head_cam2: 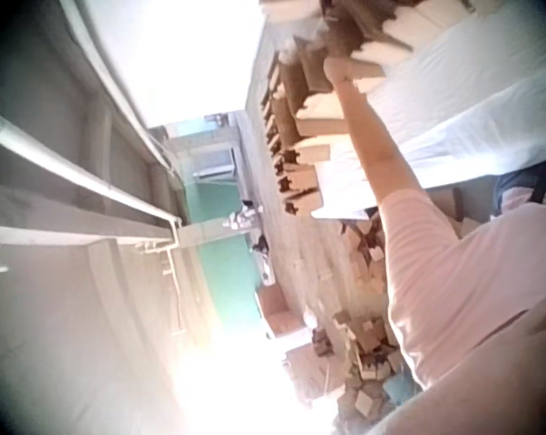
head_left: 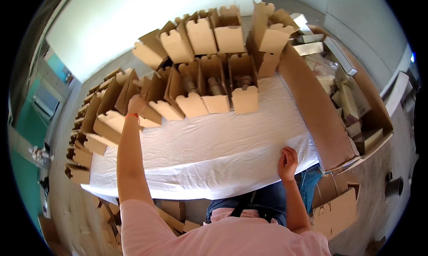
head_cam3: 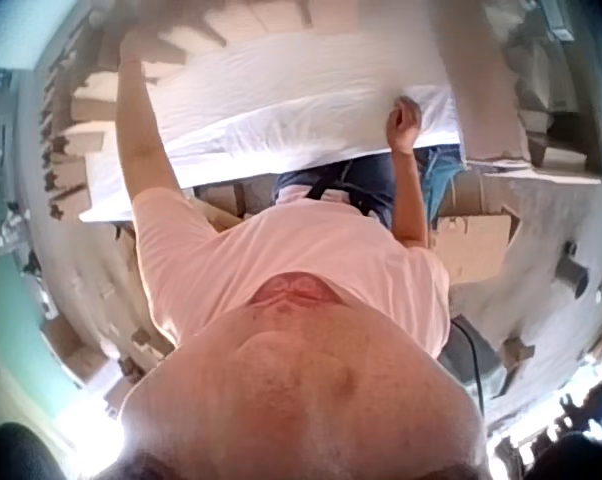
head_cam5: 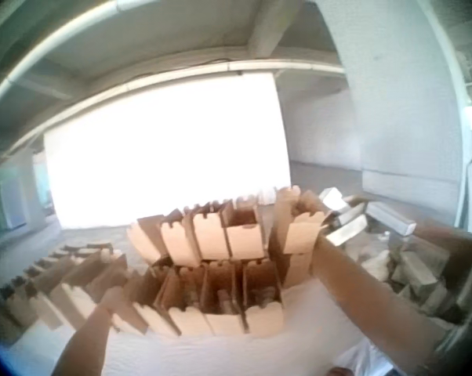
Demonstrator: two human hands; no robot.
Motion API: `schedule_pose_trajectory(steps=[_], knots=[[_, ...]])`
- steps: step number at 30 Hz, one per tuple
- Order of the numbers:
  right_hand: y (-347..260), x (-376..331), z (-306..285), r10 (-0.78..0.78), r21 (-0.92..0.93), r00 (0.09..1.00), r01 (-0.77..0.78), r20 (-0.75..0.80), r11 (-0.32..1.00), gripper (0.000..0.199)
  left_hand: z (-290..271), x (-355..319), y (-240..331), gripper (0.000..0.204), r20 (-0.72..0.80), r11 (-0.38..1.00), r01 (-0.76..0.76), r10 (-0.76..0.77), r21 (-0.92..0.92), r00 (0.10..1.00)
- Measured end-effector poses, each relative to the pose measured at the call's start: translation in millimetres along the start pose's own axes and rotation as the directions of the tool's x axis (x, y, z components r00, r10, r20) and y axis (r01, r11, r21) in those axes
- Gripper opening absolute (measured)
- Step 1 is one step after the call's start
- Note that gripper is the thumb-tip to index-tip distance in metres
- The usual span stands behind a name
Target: The person places items into cardboard boxes. They remove a cylindrical white item from a plastic bag and place it in a box, then pack several flat white and colored boxes into larger cardboard boxes by hand.
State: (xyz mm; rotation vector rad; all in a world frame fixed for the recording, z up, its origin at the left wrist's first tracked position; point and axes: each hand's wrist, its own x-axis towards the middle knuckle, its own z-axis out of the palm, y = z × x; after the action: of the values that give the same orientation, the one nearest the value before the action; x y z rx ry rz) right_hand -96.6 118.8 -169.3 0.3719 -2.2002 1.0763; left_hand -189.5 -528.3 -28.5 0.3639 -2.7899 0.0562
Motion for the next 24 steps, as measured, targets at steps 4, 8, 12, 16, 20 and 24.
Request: schedule_pose_trajectory(steps=[4, 8, 12, 16, 20, 24], knots=[[8.6, -4.9, -1.1, 0.040, -0.033, 0.997, -0.042, -0.062, 0.999, 0.021, -32.5, 7.2, 65.2, 0.041, 0.091, 0.969, 0.179, -0.165, -0.172, 0.982], [4.0, -2.0, -0.4, 0.028, 0.008, 0.999, -0.028, -0.039, 1.000, 0.019, -68.7, -46.2, 126.3, 0.027, -0.455, 0.888, -0.157, -0.065, -0.432, 0.888], [-0.9, 1.0, -8.5, 0.026, 0.006, 0.999, -0.025, -0.031, 1.000, 0.019, -60.8, -136.9, 225.8, 0.021, -0.396, 0.713, -0.365, 0.133, -0.599, 0.909], [-8.7, 7.7, -20.3, 0.117, 0.160, 0.993, -0.120, 0.028, 0.980, 0.020, -20.1, -228.9, 327.6, 0.017, -0.035, 0.443, -0.097, 0.146, -0.891, 0.989], [-47.3, 50.8, -89.2, -0.044, 0.235, 0.998, 0.033, 0.040, 0.972, 0.025, 11.8, -270.0, 381.5, 0.017, 0.130, 0.379, 0.087, 0.091, -0.921, 0.987], [-59.5, 133.1, -189.0, -0.484, 0.001, 0.875, 0.484, 0.007, 0.875, 0.025, 29.7, -277.4, 394.1, 0.016, 0.178, 0.404, 0.100, 0.161, -0.909, 0.971]])
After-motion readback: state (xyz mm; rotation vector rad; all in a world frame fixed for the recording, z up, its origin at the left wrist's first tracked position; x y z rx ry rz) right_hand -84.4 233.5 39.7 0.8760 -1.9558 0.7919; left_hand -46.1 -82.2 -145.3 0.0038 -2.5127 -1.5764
